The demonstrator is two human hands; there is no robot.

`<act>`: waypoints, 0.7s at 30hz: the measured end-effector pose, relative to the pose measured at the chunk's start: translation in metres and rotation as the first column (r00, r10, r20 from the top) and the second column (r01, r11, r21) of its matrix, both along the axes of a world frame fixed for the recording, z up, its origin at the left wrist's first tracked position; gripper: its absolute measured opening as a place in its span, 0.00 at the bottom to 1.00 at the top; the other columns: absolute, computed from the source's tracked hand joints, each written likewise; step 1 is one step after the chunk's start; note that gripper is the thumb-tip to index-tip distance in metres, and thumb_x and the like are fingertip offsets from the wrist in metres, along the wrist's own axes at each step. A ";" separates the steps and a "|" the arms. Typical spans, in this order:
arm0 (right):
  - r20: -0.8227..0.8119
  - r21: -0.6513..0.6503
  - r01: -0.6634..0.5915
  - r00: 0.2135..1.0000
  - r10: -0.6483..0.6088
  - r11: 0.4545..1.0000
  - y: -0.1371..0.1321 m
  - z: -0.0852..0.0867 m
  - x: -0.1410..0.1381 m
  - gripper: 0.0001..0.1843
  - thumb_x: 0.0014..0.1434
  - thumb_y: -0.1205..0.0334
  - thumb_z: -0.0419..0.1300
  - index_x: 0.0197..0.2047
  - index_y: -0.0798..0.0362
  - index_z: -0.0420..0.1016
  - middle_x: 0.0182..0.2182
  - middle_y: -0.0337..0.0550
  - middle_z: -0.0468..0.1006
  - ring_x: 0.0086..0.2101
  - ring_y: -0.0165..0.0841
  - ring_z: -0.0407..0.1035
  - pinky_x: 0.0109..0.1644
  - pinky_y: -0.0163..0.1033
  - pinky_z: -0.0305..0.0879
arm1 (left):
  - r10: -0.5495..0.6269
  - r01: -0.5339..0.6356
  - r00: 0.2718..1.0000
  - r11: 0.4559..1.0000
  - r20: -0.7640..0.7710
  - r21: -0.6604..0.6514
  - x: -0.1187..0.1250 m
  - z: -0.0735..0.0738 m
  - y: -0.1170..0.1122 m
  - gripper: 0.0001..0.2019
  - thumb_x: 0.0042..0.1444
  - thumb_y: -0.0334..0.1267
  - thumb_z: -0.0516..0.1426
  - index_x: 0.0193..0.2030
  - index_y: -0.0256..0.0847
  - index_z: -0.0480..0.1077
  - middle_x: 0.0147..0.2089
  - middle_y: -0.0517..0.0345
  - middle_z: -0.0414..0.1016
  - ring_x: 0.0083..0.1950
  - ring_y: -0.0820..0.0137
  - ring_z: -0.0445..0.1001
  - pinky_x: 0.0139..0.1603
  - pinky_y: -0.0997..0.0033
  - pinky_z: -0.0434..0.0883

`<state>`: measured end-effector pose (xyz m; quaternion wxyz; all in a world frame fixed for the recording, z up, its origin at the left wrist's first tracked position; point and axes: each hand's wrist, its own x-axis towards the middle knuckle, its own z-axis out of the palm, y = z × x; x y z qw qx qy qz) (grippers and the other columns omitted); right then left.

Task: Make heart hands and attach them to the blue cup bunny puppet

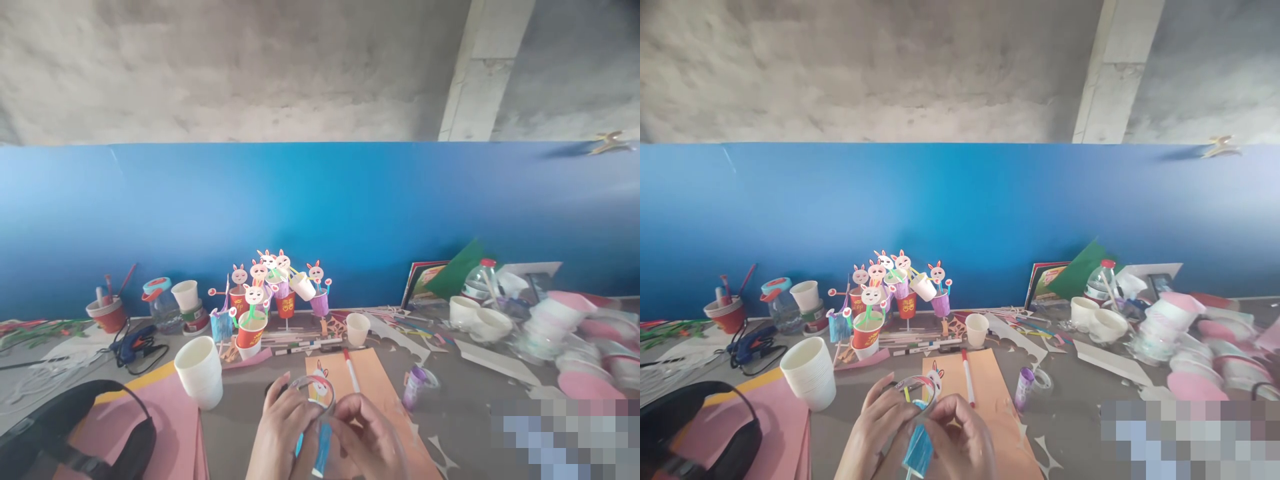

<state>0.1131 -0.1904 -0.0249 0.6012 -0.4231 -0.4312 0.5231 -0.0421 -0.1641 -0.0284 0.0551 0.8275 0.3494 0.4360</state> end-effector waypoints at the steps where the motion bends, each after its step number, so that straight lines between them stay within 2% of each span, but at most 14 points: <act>1: -0.006 0.002 -0.004 1.000 0.004 1.000 0.000 0.000 0.000 0.24 0.47 0.41 0.72 0.25 0.53 0.71 0.21 0.34 0.69 0.21 0.26 0.61 0.26 0.30 0.58 | -0.001 0.001 1.000 1.000 -0.003 -0.003 -0.001 0.001 0.000 0.12 0.62 0.25 0.48 0.40 0.46 0.67 0.33 0.61 0.77 0.37 0.67 0.77 0.61 0.45 0.62; 7: 0.006 0.027 -0.019 1.000 0.018 0.999 0.000 -0.002 -0.002 0.25 0.49 0.39 0.70 0.25 0.52 0.69 0.20 0.32 0.66 0.21 0.26 0.59 0.26 0.30 0.55 | -0.036 0.037 0.994 0.999 -0.099 0.018 -0.008 0.006 0.002 0.11 0.58 0.24 0.51 0.41 0.44 0.68 0.32 0.61 0.77 0.36 0.68 0.79 0.60 0.47 0.67; 12: 0.038 0.052 -0.021 0.999 0.019 0.998 -0.002 0.001 -0.003 0.25 0.52 0.39 0.68 0.25 0.51 0.68 0.22 0.34 0.68 0.21 0.27 0.59 0.27 0.32 0.57 | -0.026 0.028 0.995 0.999 -0.092 0.021 -0.011 0.008 0.004 0.10 0.57 0.24 0.53 0.38 0.43 0.68 0.33 0.59 0.78 0.37 0.67 0.79 0.58 0.49 0.70; 18: 0.049 0.109 0.011 0.999 -0.016 0.994 -0.002 -0.008 -0.007 0.23 0.53 0.40 0.67 0.26 0.51 0.69 0.23 0.33 0.65 0.22 0.27 0.59 0.27 0.32 0.57 | -0.037 0.037 0.999 0.999 -0.011 -0.003 -0.009 0.009 0.000 0.10 0.59 0.24 0.51 0.34 0.42 0.69 0.29 0.59 0.73 0.32 0.69 0.74 0.54 0.54 0.72; 21: 0.063 0.177 0.062 0.995 -0.074 0.982 -0.005 -0.012 -0.014 0.22 0.55 0.41 0.65 0.24 0.51 0.68 0.24 0.34 0.64 0.23 0.28 0.59 0.27 0.32 0.58 | -0.065 0.072 0.994 0.994 0.088 -0.084 -0.005 0.006 -0.003 0.11 0.63 0.29 0.50 0.34 0.41 0.72 0.28 0.57 0.74 0.33 0.67 0.74 0.51 0.57 0.73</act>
